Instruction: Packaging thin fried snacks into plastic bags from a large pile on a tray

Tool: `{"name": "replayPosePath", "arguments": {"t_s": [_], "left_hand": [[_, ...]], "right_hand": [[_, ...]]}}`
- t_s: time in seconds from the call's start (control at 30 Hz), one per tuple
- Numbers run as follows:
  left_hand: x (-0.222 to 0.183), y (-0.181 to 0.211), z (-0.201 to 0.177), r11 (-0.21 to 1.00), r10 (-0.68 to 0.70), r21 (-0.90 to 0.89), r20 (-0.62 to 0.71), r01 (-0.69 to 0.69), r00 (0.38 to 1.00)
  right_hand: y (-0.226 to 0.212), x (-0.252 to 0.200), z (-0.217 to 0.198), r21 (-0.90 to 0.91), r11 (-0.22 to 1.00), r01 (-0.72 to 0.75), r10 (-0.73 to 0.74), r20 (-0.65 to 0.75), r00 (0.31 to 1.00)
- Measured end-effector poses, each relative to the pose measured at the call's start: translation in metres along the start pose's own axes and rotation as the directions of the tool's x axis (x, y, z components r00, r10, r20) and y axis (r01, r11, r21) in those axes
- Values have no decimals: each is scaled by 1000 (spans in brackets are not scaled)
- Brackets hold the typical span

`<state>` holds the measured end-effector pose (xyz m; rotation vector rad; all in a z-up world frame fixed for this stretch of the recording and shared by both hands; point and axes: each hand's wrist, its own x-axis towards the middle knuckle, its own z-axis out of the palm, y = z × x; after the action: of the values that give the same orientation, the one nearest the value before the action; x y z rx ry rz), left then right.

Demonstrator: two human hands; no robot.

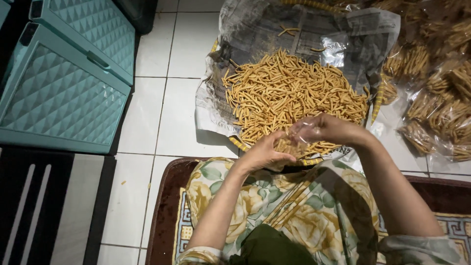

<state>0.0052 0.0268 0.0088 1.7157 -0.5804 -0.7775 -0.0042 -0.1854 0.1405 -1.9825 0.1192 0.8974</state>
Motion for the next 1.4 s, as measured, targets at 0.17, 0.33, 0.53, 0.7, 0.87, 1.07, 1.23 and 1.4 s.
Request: {"name": "replayPosePath", "arguments": {"t_s": [0.17, 0.33, 0.53, 0.7, 0.87, 1.07, 1.23, 1.4], "left_hand": [[5, 13, 4, 994, -8, 106, -13, 9, 1000], [-6, 20, 6, 948, -9, 317, -13, 13, 1000], [-6, 28, 1, 974, -38, 224, 48, 27, 998], [-11, 25, 13, 989, -57, 140, 43, 51, 997], [-7, 1, 0, 969, -62, -240, 21, 65, 998], [2, -34, -8, 861, -20, -499, 150, 94, 988], [-24, 45, -10, 723, 159, -687, 272, 76, 949], [-15, 26, 11, 374, 381, -910, 329, 181, 864]], "right_hand": [[15, 2, -2, -59, 997, 52, -62, -182, 981], [20, 6, 6, -131, 989, 61, -84, -175, 981], [16, 3, 3, 52, 984, 168, -160, -137, 977], [34, 25, 17, -31, 987, 155, -158, -121, 980], [13, 7, 6, 18, 969, 245, -240, -139, 961], [14, -5, -25, -142, 939, 313, -324, -62, 944], [-2, -4, -38, -102, 836, 538, -547, -108, 830], [-5, -13, -45, 99, 700, 707, -700, -105, 707]]}}
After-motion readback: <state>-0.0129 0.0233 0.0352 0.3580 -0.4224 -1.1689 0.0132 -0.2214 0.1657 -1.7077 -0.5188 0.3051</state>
